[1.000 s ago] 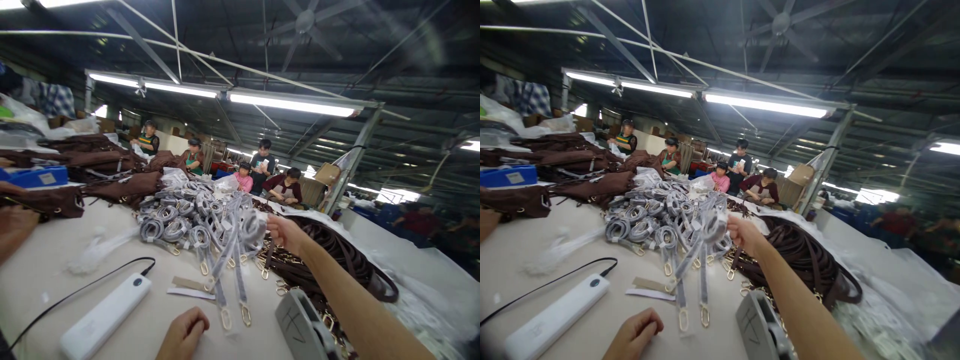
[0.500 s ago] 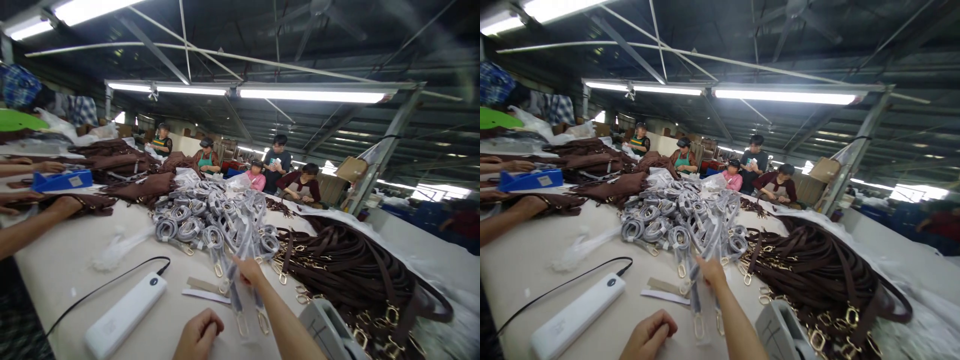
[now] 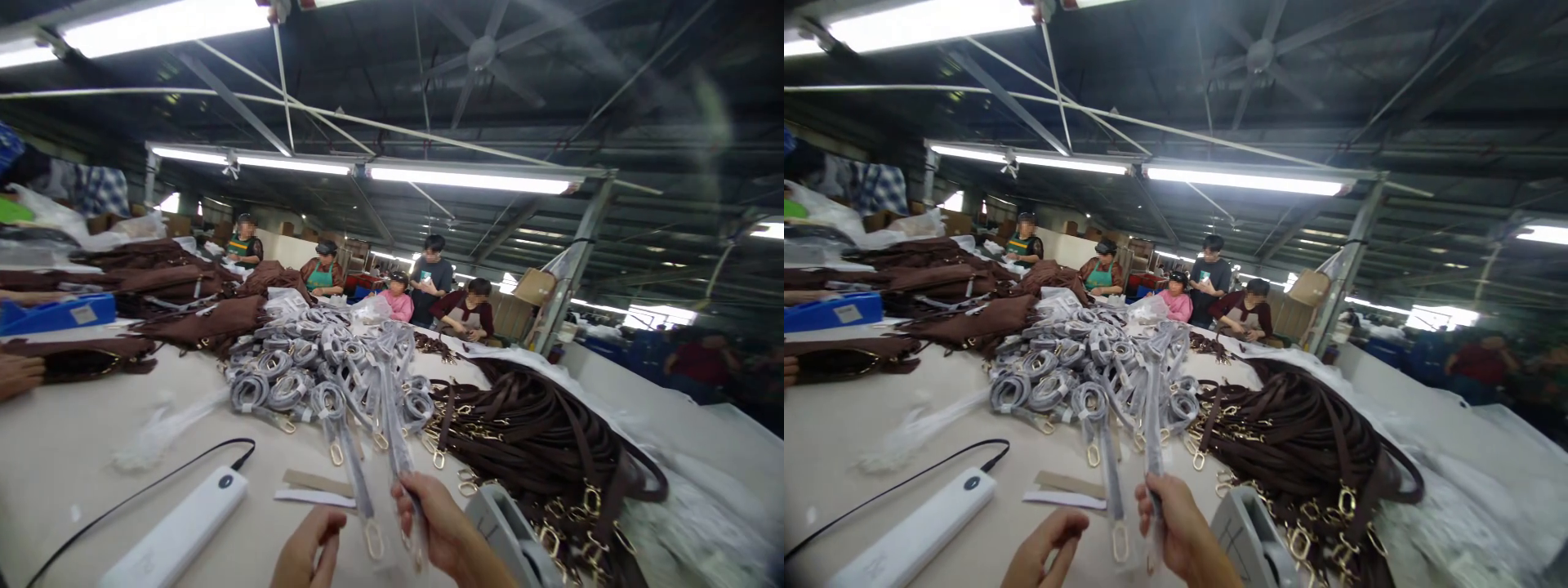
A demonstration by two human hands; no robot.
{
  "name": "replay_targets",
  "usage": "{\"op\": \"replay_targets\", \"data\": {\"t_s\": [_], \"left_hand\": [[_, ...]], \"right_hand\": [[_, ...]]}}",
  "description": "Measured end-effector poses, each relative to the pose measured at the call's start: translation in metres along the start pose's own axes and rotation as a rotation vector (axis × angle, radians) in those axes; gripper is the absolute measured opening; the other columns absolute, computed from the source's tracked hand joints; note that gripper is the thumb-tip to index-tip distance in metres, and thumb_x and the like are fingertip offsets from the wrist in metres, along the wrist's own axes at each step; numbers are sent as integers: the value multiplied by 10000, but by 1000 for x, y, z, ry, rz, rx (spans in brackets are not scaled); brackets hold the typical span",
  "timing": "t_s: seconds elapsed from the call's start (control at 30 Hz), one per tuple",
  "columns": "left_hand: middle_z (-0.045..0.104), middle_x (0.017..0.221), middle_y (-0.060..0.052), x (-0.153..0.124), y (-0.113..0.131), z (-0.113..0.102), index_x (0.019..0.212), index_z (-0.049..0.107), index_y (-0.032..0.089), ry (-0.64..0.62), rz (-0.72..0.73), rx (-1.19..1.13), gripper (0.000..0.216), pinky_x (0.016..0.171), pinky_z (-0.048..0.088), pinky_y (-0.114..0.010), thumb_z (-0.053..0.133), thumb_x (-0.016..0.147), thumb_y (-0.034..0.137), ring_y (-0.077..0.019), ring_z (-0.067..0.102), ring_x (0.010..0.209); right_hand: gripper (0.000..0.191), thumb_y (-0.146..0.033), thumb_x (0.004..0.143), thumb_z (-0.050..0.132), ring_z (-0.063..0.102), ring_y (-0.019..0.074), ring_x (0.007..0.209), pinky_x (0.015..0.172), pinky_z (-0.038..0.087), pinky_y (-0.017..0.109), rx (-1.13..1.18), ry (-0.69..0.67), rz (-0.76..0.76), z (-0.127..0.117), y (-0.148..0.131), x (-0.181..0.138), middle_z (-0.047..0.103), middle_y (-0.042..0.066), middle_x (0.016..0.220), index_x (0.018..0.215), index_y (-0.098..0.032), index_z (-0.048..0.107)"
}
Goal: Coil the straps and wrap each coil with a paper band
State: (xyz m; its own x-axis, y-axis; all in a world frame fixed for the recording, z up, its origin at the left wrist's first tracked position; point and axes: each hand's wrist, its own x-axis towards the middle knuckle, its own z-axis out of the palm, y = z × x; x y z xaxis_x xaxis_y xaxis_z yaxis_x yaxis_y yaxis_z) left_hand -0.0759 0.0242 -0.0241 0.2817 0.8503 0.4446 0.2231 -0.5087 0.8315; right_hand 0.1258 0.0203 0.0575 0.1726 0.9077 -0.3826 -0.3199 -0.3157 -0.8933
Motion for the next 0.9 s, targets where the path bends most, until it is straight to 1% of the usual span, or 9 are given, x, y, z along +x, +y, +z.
{"op": "replay_targets", "data": {"t_s": [0.1, 0.17, 0.2, 0.27, 0.37, 0.5, 0.6, 0.77, 0.9], "left_hand": [[544, 1425, -137, 8, 27, 15, 1367, 517, 205, -16, 236, 144, 603, 1094, 416, -424, 497, 774, 98, -280, 506, 1312], [386, 1554, -121, 19, 51, 28, 1448, 432, 214, -139, 335, 208, 772, 1161, 309, -494, 470, 705, 8, -270, 349, 1431], [393, 1552, -117, 26, 62, 35, 1421, 469, 215, -223, 383, 229, 765, 1176, 251, -536, 478, 688, -3, -281, 313, 1448], [561, 1424, -98, 39, 78, 47, 1216, 641, 226, -368, 438, 220, 529, 1178, 191, -576, 488, 751, 23, -291, 342, 1431], [733, 1114, -74, 50, 89, 57, 994, 693, 222, -473, 473, 159, 314, 1161, 238, -525, 455, 858, 69, -246, 532, 1285], [735, 915, -63, 49, 97, 51, 886, 674, 202, -514, 537, 135, 217, 1143, 280, -462, 467, 914, 147, -199, 670, 990], [723, 822, -38, 46, 103, 44, 864, 672, 205, -563, 602, 132, 235, 1105, 342, -409, 454, 949, 202, -170, 666, 807], [729, 825, -56, 46, 97, 44, 899, 683, 197, -552, 633, 126, 264, 1031, 420, -397, 433, 970, 243, -204, 651, 836], [728, 834, -67, 46, 86, 48, 921, 680, 189, -509, 647, 119, 283, 1005, 445, -415, 417, 986, 268, -216, 652, 855]], "right_hand": [[323, -360, 704, 809, 472, 41, 420, 401, 377, 146, 82, -64, 60, -17, 18, -57, 575, -45, 587, 856, -134, 636], [453, -391, 615, 868, 486, 50, 437, 401, 386, 158, 129, -151, 96, -24, 28, -89, 604, -35, 619, 918, -134, 651], [480, -406, 594, 884, 485, 52, 440, 403, 391, 163, 153, -204, 110, -27, 32, -102, 607, -36, 623, 918, -139, 651], [488, -445, 602, 886, 482, 56, 443, 413, 399, 172, 208, -287, 116, -33, 36, -125, 605, -45, 625, 920, -167, 642], [472, -511, 662, 848, 441, 44, 416, 411, 363, 161, 273, -341, 72, -43, 37, -151, 598, -63, 621, 971, -225, 633], [433, -528, 734, 800, 348, 13, 370, 387, 222, 143, 197, -371, -59, -56, 35, -177, 605, -43, 585, 989, -203, 668], [417, -515, 756, 785, 443, 34, 440, 413, 239, 147, 137, -333, -81, -63, 37, -190, 653, 17, 626, 942, -153, 695], [393, -456, 762, 762, 538, 58, 444, 416, 295, 150, 172, -283, -40, -70, 51, -194, 697, 52, 657, 938, -119, 662], [463, -486, 783, 734, 541, 61, 402, 381, 288, 141, 178, -346, -35, -73, 62, -188, 725, 72, 691, 1037, -122, 602]]}}
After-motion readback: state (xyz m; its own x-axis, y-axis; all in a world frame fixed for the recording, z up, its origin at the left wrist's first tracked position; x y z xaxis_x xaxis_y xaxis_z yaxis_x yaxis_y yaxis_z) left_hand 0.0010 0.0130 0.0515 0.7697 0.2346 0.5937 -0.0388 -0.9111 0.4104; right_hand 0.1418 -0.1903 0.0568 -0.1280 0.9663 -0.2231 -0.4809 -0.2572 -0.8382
